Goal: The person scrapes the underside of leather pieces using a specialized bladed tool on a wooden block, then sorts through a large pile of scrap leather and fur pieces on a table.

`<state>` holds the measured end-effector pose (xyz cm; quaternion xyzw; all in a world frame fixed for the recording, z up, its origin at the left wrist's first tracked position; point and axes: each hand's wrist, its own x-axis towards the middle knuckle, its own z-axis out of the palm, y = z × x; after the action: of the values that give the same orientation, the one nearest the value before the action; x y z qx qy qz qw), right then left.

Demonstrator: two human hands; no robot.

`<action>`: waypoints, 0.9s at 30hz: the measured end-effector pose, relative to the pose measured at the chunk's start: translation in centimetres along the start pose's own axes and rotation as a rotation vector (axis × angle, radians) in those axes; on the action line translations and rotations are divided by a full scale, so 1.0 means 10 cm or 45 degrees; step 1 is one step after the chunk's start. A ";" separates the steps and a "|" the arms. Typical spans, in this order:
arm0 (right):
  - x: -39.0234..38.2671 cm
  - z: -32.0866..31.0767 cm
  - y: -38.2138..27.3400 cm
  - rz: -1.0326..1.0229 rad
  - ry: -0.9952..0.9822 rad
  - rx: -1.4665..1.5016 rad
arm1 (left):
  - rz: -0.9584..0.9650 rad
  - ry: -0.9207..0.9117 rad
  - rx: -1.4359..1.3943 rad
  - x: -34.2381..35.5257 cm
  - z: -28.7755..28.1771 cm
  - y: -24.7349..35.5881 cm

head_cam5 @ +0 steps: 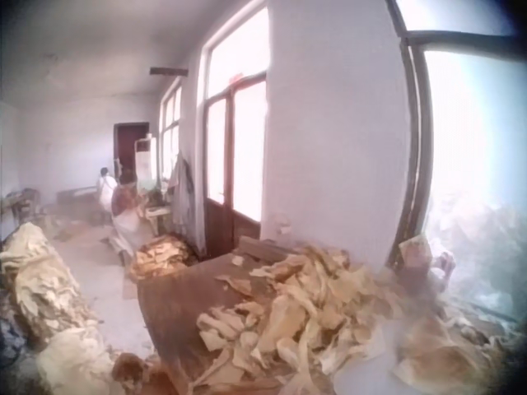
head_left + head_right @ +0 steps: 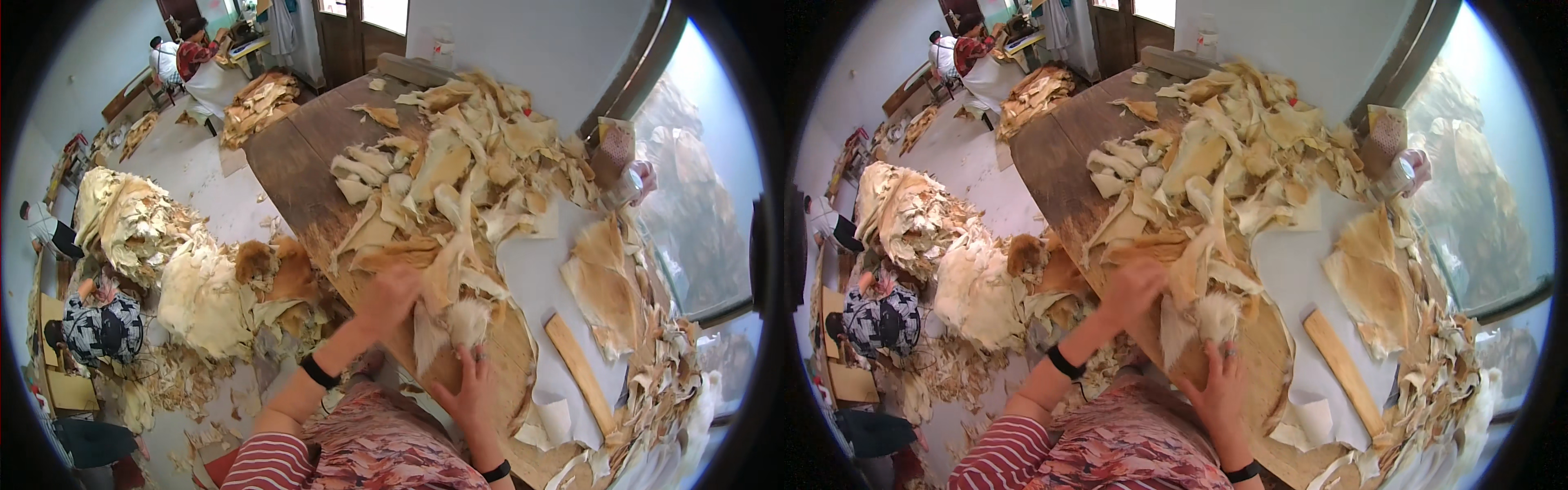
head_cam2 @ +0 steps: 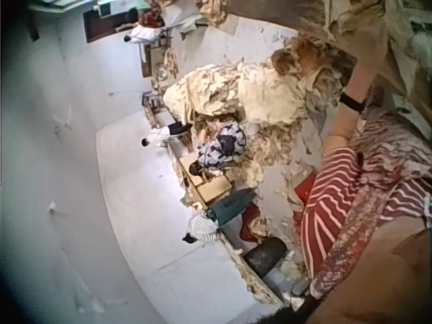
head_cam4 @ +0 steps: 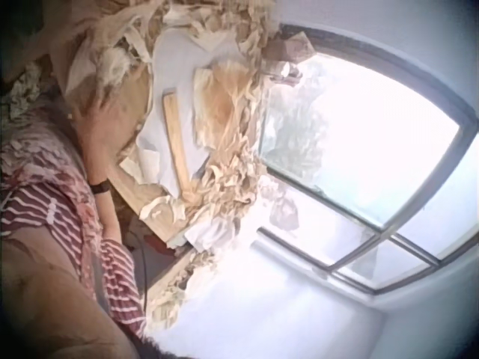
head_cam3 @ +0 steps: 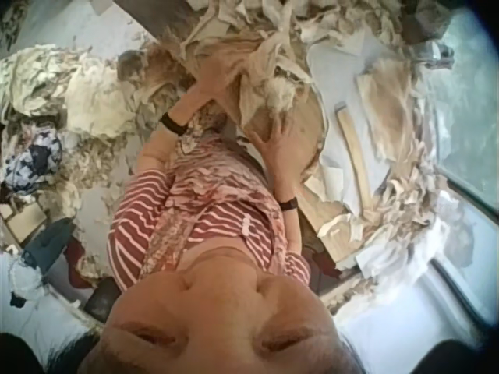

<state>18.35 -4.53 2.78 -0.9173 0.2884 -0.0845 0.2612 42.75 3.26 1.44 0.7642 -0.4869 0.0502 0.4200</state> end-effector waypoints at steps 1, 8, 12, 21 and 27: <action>0.01 0.05 -0.02 -0.039 0.005 -0.080 | -0.091 -0.009 0.038 0.16 -0.13 -0.22; -0.01 0.34 0.04 0.007 0.085 -0.095 | -0.401 -0.094 0.626 1.19 -0.70 -1.66; 0.01 0.41 0.02 0.068 0.130 -0.116 | -0.385 -0.285 0.684 1.66 -0.62 -1.90; 0.02 0.43 0.05 0.087 0.147 -0.124 | -0.122 -0.474 0.218 1.64 -0.59 -2.19; 0.02 0.44 0.03 0.115 0.171 -0.174 | -0.201 -0.133 0.135 1.09 -0.97 -2.27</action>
<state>19.68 -2.97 -1.13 -0.9114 0.3513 -0.1140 0.1815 69.50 6.25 -0.52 0.8229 -0.4432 0.0026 0.3557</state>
